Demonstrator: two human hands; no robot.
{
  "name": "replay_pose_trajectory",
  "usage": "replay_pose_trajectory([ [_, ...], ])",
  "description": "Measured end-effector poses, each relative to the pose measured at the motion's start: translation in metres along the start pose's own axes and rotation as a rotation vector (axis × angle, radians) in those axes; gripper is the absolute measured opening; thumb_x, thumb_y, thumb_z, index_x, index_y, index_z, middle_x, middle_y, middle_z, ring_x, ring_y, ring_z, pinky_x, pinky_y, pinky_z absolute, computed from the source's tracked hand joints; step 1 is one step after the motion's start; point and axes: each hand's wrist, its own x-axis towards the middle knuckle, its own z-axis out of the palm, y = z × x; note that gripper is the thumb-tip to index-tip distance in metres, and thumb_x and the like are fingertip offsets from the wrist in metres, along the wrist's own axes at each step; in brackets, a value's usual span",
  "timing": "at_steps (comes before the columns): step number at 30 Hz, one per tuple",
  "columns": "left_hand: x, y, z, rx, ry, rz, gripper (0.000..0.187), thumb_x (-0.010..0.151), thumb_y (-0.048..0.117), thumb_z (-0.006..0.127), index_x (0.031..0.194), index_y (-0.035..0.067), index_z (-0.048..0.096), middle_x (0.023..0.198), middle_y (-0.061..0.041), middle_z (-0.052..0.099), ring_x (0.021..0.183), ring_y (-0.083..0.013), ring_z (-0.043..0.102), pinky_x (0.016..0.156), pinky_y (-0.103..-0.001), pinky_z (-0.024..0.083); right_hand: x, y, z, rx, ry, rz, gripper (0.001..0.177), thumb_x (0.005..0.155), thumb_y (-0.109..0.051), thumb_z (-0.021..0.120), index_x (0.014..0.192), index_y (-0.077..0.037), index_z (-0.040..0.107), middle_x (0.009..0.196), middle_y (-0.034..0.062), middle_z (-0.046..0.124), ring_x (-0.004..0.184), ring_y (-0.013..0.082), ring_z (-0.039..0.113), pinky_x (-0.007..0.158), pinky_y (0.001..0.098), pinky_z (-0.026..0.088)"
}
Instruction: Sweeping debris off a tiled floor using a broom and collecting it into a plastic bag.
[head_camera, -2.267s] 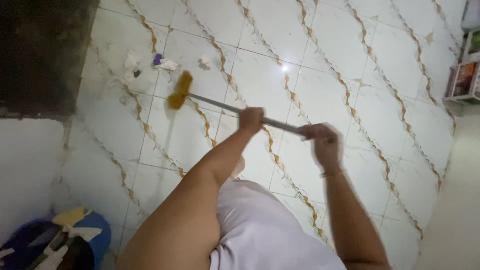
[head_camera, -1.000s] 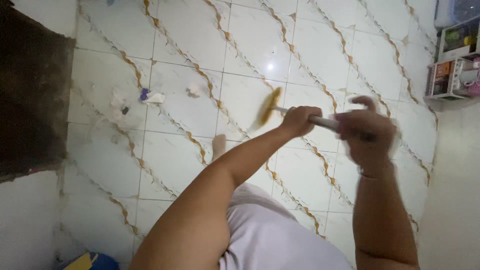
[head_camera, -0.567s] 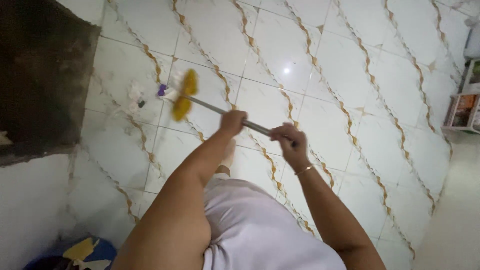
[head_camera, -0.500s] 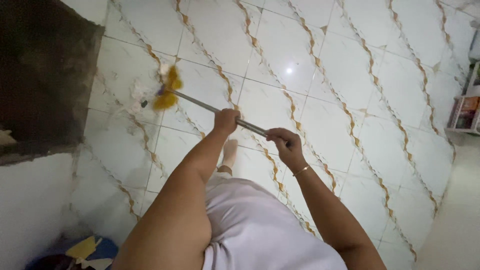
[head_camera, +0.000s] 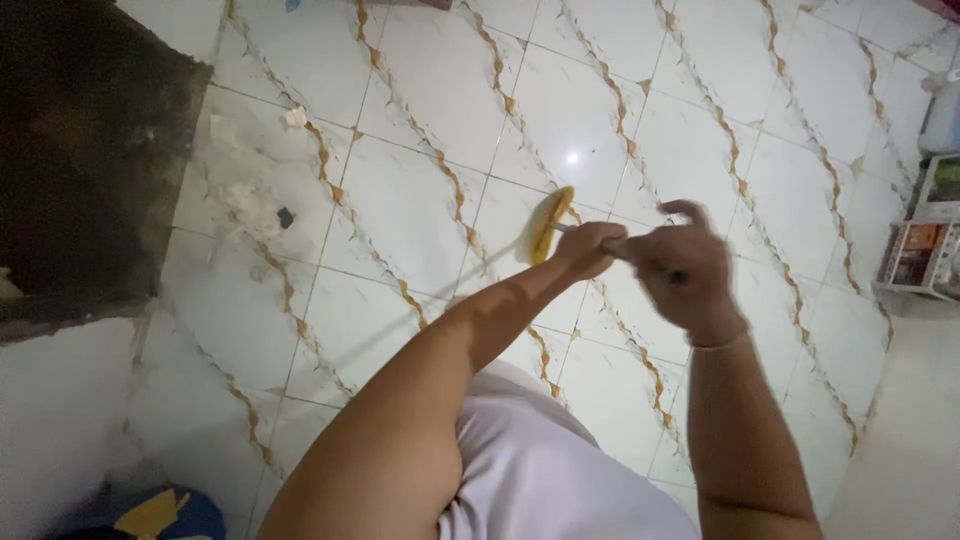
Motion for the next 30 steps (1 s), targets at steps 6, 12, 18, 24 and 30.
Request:
replay_pose_trajectory([
  [6,-0.04,-0.093,-0.039,0.286,0.112,-0.127,0.005,0.083,0.017,0.064,0.082,0.019,0.069,0.08,-0.008,0.072,0.08,-0.0357,0.069,0.073,-0.052,0.048,-0.038,0.057,0.08,0.394,0.261,0.095,0.024,0.084,0.011,0.054,0.086,-0.008,0.069,0.068,0.0011,0.067,0.068,0.0084,0.066,0.112,0.0454,0.05],
  [12,-0.09,-0.215,-0.114,0.476,0.277,-0.175,0.009,0.067,0.008,0.069,0.074,0.013,0.067,0.073,-0.015,0.067,0.074,-0.0401,0.066,0.062,-0.053,0.05,-0.053,0.079,0.171,0.623,0.108,0.503,0.024,0.086,0.01,0.055,0.095,0.002,0.075,0.085,0.014,0.073,0.077,0.0211,0.071,0.073,0.0372,0.058],
  [18,0.0,-0.102,-0.048,0.523,0.252,-0.186,0.008,0.081,0.011,0.066,0.074,0.014,0.066,0.074,-0.014,0.068,0.074,-0.037,0.068,0.063,-0.054,0.049,-0.033,0.099,0.036,0.837,0.535,0.377,0.03,0.103,0.005,0.045,0.13,0.007,0.058,0.093,0.0212,0.072,0.076,0.0291,0.071,0.076,0.041,0.06],
  [24,0.057,0.037,-0.015,0.098,0.078,0.087,0.009,0.08,0.015,0.062,0.084,0.019,0.069,0.074,-0.008,0.072,0.076,-0.0338,0.07,0.07,-0.05,0.047,-0.004,0.052,-0.029,0.342,0.483,0.107,0.012,0.102,0.012,0.063,0.098,0.002,0.068,0.066,0.0057,0.059,0.056,0.012,0.054,0.086,0.0359,0.047],
  [30,0.075,-0.02,-0.019,-0.031,0.115,-0.111,0.009,0.085,0.025,0.065,0.083,0.016,0.066,0.081,-0.009,0.071,0.079,-0.032,0.071,0.069,-0.045,0.052,0.043,0.07,0.022,0.022,0.094,-0.036,0.022,0.078,0.014,0.062,0.088,-0.003,0.072,0.065,0.0032,0.059,0.061,0.0136,0.058,0.101,0.0464,0.051],
])
